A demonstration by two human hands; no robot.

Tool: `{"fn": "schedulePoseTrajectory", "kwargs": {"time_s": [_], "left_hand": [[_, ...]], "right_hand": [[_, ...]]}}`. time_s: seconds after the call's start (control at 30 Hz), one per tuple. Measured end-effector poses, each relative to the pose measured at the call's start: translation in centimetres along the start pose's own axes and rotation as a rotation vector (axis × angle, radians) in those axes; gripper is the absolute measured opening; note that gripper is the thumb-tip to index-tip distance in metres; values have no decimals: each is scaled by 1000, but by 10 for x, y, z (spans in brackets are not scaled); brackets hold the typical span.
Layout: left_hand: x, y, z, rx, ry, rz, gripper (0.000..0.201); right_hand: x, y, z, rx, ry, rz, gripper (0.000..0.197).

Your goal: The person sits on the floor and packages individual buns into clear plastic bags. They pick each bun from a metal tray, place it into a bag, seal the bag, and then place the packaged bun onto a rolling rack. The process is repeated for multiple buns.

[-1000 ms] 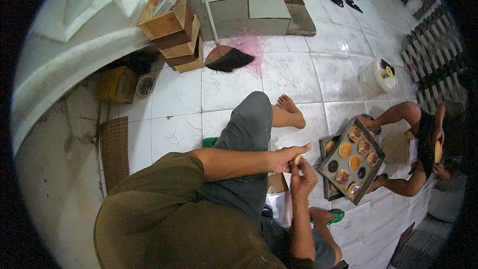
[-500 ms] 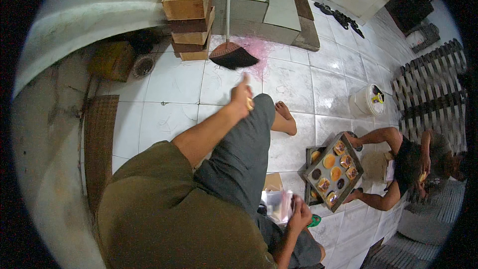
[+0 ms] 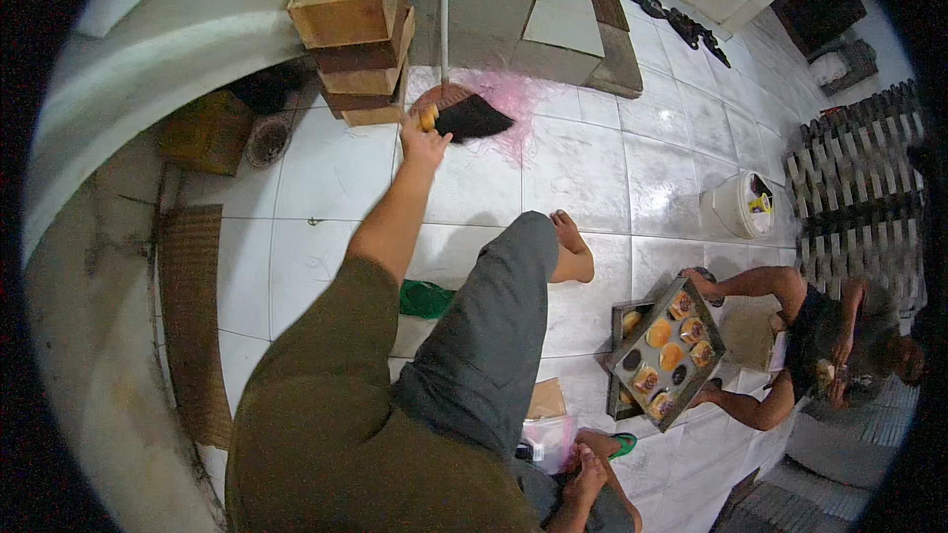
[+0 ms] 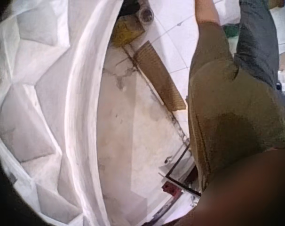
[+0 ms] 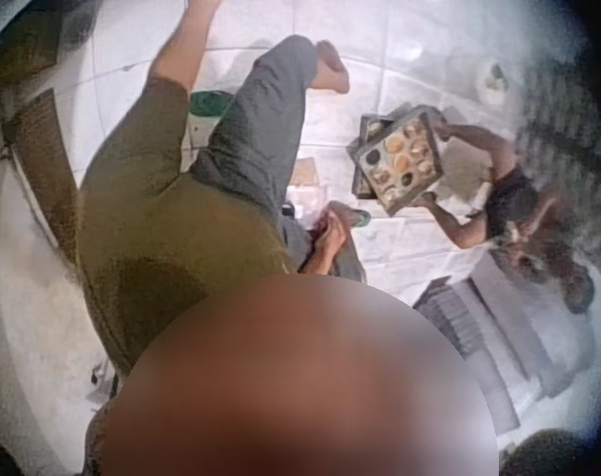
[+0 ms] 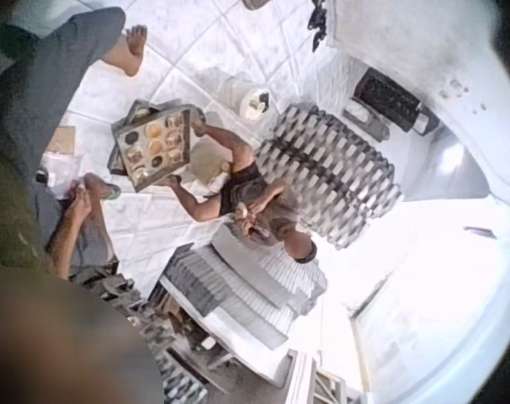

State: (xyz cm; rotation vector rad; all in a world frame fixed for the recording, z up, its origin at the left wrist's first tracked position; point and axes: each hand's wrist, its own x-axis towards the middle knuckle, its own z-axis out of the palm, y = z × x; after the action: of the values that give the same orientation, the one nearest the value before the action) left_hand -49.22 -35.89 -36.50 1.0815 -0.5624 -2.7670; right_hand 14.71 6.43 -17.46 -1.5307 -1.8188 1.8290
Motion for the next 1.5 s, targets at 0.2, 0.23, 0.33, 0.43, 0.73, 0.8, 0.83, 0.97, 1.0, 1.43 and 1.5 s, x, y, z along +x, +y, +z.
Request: {"fn": "schedulePoseTrajectory", "kwargs": {"time_s": [0.2,0.23,0.33,0.43,0.73,0.8,0.83,0.97,1.0,1.43,1.5], "left_hand": [[-35,-30,30,645,101,-17,97],[-62,-38,15,703,5,-128,94],[-176,-58,-26,1014,-302,-300,86],[-306,-54,-41,1490,-710,65,95],[-514,-124,-38,1567,-1995,246,32],[-536,-163,-57,1843,-2017,562,33],[-544,-172,-68,2021,-2022,674,34],[-543,-175,-95,1726,-2391,1123,34],[-540,-171,-96,1705,-2428,1061,32],[-560,-148,-79,1404,-2523,894,10],[-575,-131,-71,1464,-2484,779,14]], "right_hand": [[-14,-28,-6,-310,-25,38,27],[-24,-38,-9,-573,-65,-213,31],[-73,-68,-40,-1508,102,-97,68],[-122,-68,-97,-1583,331,62,99],[-66,-86,-126,-621,661,-681,35],[-48,-78,-84,-393,272,-549,28],[-46,-69,-66,-440,320,-526,28],[-58,-36,-34,-378,285,-375,29],[-60,-31,-33,-362,291,-399,29],[-63,-25,-13,-567,76,-832,30],[-76,-32,-16,-690,-149,-658,27]]}}
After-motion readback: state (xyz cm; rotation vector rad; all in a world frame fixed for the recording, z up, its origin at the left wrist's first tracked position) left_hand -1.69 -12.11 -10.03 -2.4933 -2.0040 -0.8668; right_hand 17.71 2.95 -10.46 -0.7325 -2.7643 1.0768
